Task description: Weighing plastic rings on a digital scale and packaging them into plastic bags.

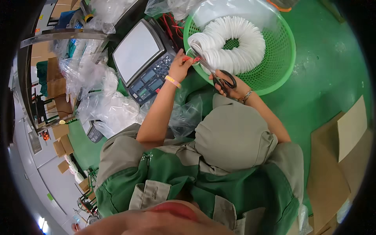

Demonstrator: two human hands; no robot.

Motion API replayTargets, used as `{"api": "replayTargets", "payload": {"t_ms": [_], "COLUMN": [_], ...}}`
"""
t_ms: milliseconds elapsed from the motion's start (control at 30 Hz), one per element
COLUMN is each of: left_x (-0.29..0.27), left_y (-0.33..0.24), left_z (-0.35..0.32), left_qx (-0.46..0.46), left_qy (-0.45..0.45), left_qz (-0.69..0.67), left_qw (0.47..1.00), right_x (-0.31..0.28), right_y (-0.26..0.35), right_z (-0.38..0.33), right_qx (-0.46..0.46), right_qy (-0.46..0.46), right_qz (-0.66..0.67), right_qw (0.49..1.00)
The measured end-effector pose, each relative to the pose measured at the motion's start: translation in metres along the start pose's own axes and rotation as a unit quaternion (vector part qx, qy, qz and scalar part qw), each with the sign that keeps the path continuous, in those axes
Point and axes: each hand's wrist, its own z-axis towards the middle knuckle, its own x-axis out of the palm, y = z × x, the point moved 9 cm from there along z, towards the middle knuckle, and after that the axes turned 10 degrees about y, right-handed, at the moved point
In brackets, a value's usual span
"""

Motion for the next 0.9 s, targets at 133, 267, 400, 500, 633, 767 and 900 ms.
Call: {"api": "replayTargets", "payload": {"t_ms": [133, 267, 400, 500, 633, 767, 900], "left_x": [0.016, 0.037, 0.057, 0.064, 0.055, 0.056, 0.064], "left_y": [-0.016, -0.022, 0.016, -0.012, -0.027, -0.03, -0.037], "left_z": [0.007, 0.017, 0.019, 0.023, 0.026, 0.031, 0.038], "left_qx": [-0.035, -0.042, -0.032, -0.036, -0.002, 0.008, 0.001], "left_qy": [0.07, 0.088, 0.163, 0.213, 0.171, 0.121, 0.091], "left_qz": [0.117, 0.15, -0.113, -0.246, -0.285, -0.295, -0.342], "left_qw": [0.99, 0.984, 0.98, 0.945, 0.943, 0.948, 0.935], "right_x": [-0.008, -0.01, -0.001, -0.013, -0.006, -0.007, -0.017], "right_y": [0.005, 0.009, 0.01, 0.014, 0.028, 0.035, 0.04], "right_z": [-0.008, -0.018, -0.016, -0.009, 0.003, 0.009, 0.005], "right_qx": [-0.02, -0.052, -0.053, -0.059, -0.088, -0.118, -0.161], "right_qy": [-0.02, -0.017, 0.006, 0.054, 0.091, 0.075, 0.045], "right_qz": [-0.029, -0.028, -0.013, 0.003, -0.005, -0.015, -0.005], "right_qw": [0.999, 0.998, 0.999, 0.997, 0.992, 0.99, 0.986]}}
